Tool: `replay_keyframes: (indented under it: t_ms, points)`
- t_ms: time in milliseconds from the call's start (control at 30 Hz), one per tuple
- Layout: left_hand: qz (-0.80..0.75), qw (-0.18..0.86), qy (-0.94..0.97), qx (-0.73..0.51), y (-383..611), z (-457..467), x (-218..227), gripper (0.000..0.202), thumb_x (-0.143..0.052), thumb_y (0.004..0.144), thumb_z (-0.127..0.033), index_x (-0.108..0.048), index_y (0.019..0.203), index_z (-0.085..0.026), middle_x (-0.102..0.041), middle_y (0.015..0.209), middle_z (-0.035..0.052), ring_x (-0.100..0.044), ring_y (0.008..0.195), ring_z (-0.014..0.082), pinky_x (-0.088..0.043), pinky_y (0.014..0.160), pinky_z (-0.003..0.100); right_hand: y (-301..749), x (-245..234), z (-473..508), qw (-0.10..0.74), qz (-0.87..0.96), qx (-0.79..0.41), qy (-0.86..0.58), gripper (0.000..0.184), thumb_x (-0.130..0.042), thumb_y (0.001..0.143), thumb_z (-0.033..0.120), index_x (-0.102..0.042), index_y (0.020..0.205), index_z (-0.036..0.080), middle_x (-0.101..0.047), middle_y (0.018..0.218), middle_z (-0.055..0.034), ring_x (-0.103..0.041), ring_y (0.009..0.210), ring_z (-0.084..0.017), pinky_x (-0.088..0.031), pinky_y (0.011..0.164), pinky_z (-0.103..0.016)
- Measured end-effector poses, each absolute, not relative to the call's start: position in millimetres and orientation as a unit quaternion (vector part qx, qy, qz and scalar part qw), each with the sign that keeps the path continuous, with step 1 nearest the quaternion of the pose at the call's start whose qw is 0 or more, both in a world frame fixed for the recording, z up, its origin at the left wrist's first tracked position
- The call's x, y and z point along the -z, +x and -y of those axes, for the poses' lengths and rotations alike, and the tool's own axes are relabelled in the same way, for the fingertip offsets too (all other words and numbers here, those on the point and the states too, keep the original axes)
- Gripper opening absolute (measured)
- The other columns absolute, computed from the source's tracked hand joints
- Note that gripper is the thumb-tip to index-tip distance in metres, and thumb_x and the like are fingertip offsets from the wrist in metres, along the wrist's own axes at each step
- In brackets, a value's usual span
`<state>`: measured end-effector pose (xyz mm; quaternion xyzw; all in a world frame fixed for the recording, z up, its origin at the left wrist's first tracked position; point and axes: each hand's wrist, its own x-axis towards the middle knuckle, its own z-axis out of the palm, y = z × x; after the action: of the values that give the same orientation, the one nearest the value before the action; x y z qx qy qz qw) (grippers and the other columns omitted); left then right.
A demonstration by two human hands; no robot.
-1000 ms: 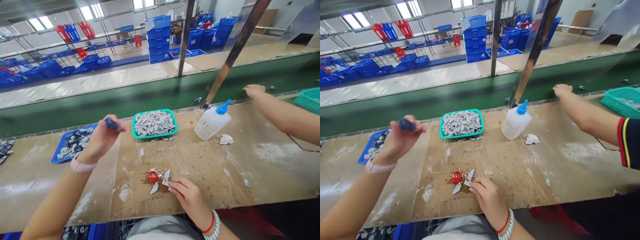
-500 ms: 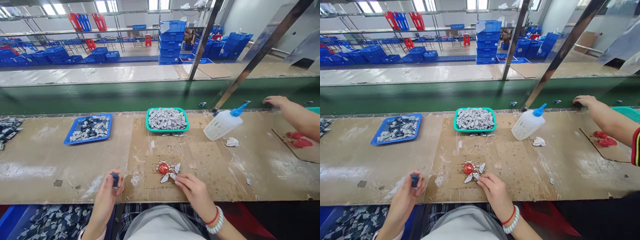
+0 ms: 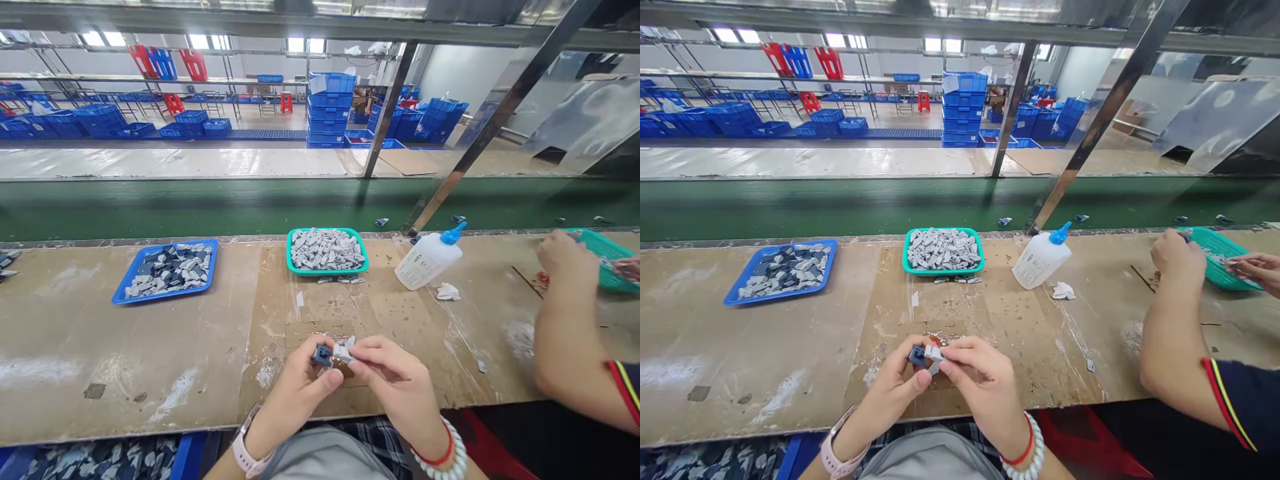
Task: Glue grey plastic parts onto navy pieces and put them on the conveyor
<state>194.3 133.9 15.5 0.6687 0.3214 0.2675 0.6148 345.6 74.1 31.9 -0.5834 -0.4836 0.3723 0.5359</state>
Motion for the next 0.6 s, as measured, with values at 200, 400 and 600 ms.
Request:
replay_keyframes:
  t_ms: [200, 400, 600]
  points:
    - [-0.362, 0.567, 0.676, -0.3, 197.0, -126.4, -19.1, 0.019, -0.041, 0.084, -0.04, -0.05, 0.092, -0.026, -0.056, 0.09, 0.0021, -0.052, 0.084, 0.0193, -0.04, 0.075, 0.028, 329.8, -34.0, -74.6, 0.498, 0.559, -0.326, -0.577, 0.018, -0.052, 0.08, 0.022, -0.068, 0.083, 0.031, -0.06, 0.082, -0.0049, -0.056, 0.074, -0.018, -0.049, 0.065, -0.03]
    - [-0.431, 0.498, 0.69, -0.301, 201.7, -120.1, -11.7, 0.018, -0.033, 0.085, -0.037, -0.049, 0.083, -0.027, -0.056, 0.074, 0.0009, -0.053, 0.068, 0.0196, -0.041, 0.067, 0.032, 320.0, -29.3, -67.2, 0.398, 0.664, -0.316, -0.549, 0.03, -0.039, 0.086, 0.019, -0.064, 0.098, 0.032, -0.059, 0.089, -0.0073, -0.055, 0.078, -0.017, -0.048, 0.069, -0.03]
    - [-0.63, 0.393, 0.559, -0.368, 95.8, -113.7, 17.9, 0.027, -0.038, 0.077, -0.051, -0.055, 0.072, -0.03, -0.059, 0.072, -0.0023, -0.051, 0.061, 0.0226, -0.04, 0.05, 0.033, 373.5, -24.1, -117.0, 0.301, 0.725, -0.211, -0.583, 0.027, -0.04, 0.085, 0.022, -0.067, 0.089, 0.02, -0.06, 0.089, -0.0053, -0.057, 0.08, -0.014, -0.047, 0.074, -0.027]
